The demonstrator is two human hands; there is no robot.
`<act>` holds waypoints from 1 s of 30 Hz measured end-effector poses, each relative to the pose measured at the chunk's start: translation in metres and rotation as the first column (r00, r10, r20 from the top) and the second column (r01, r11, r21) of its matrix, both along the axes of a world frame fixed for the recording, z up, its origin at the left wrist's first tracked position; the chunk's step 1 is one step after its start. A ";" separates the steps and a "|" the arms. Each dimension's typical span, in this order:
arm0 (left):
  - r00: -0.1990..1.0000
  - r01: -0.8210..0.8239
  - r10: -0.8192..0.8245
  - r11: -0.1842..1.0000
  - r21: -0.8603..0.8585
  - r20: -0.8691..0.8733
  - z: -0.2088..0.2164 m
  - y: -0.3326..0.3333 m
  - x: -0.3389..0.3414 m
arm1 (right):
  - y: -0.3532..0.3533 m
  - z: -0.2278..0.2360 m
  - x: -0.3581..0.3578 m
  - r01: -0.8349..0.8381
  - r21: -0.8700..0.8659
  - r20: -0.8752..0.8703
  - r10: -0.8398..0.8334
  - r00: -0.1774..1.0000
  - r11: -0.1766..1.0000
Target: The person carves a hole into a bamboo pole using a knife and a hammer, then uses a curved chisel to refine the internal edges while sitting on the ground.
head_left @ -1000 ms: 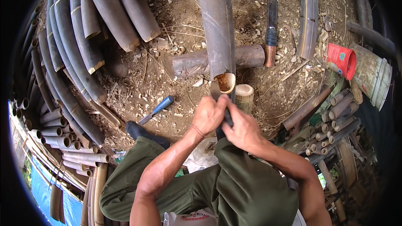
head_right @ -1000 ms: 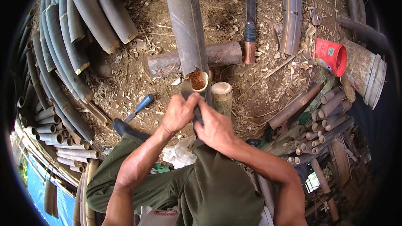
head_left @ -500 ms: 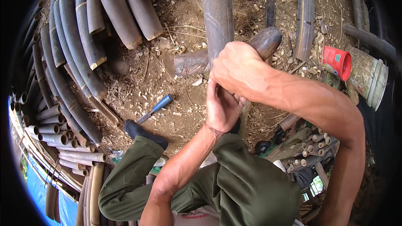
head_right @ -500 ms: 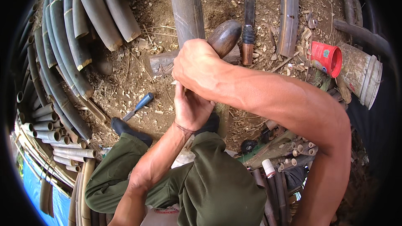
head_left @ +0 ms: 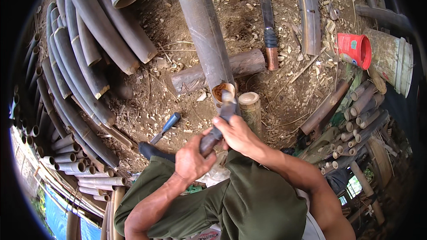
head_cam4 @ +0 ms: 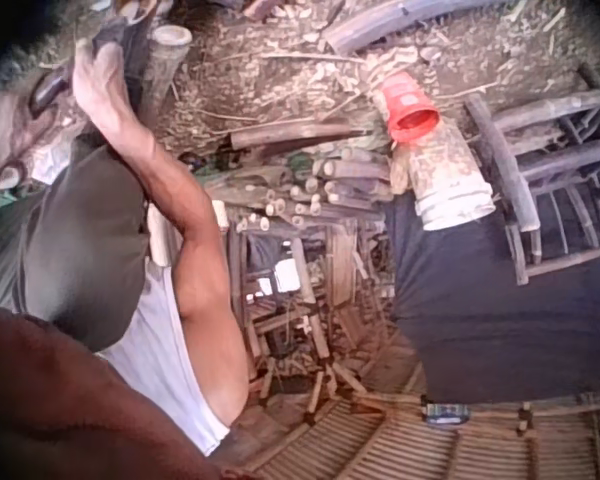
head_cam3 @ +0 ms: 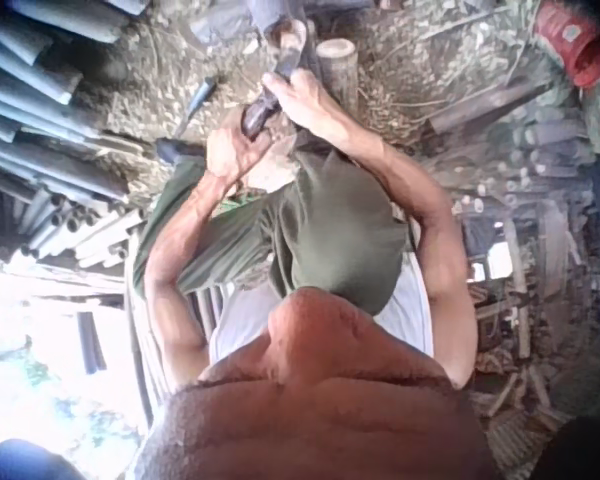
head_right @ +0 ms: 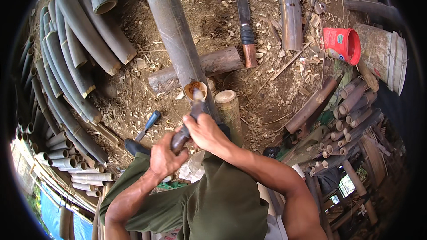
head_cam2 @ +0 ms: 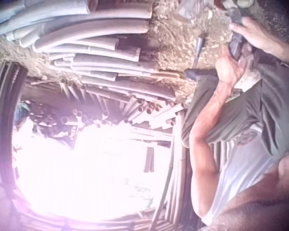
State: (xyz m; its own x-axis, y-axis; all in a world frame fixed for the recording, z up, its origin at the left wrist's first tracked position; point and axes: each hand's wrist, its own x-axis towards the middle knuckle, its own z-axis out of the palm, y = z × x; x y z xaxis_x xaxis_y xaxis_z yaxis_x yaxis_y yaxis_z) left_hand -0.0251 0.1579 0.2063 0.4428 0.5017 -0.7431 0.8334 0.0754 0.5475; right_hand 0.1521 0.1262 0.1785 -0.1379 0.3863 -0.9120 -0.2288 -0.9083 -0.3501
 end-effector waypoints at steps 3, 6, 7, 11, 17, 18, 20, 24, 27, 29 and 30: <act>0.996 -0.035 0.042 0.996 0.079 -0.083 -0.015 0.027 -0.014 | 0.027 -0.013 -0.016 0.165 0.004 -0.142 -0.163 0.976 0.986; 0.991 0.130 -0.118 0.956 0.262 -0.059 -0.001 0.078 -0.011 | 0.032 -0.016 -0.023 0.444 -0.032 -0.318 -0.430 0.845 0.896; 0.973 0.228 -0.213 0.927 0.297 -0.085 0.006 0.093 -0.004 | 0.031 -0.017 -0.023 0.525 -0.058 -0.376 -0.506 0.776 0.849; 0.810 0.586 -0.545 0.743 0.322 -0.217 0.046 0.146 0.048 | 0.035 -0.003 -0.007 0.767 -0.191 -0.548 -0.715 0.434 0.612; 0.455 0.889 -0.802 0.384 0.249 -0.386 0.067 0.169 0.144 | 0.018 -0.014 0.009 0.835 -0.450 -0.621 -0.783 -0.036 0.319; 0.426 0.900 -0.826 0.346 0.265 -0.369 0.070 0.169 0.158 | 0.017 -0.014 0.012 0.810 -0.514 -0.599 -0.794 -0.103 0.282; 0.373 0.912 -0.866 0.276 0.305 -0.334 0.068 0.166 0.175 | 0.018 -0.009 0.019 0.789 -0.563 -0.495 -0.865 -0.081 0.248; 0.315 0.924 -0.881 0.198 0.329 -0.354 0.068 0.164 0.169 | 0.018 -0.012 0.019 0.777 -0.532 -0.523 -0.853 0.011 0.336; 0.387 0.922 -0.872 0.354 0.160 -0.300 0.056 0.174 0.122 | 0.000 -0.024 0.002 0.734 -0.460 -0.689 -0.723 0.060 0.500; 0.472 0.877 -0.866 0.480 -0.011 -0.165 0.027 0.182 0.077 | -0.006 -0.022 -0.004 0.642 -0.412 -0.709 -0.670 0.220 0.647; 0.574 0.814 -0.814 0.579 -0.054 -0.089 0.018 0.179 0.054 | -0.006 -0.020 -0.005 0.591 -0.419 -0.668 -0.675 0.313 0.689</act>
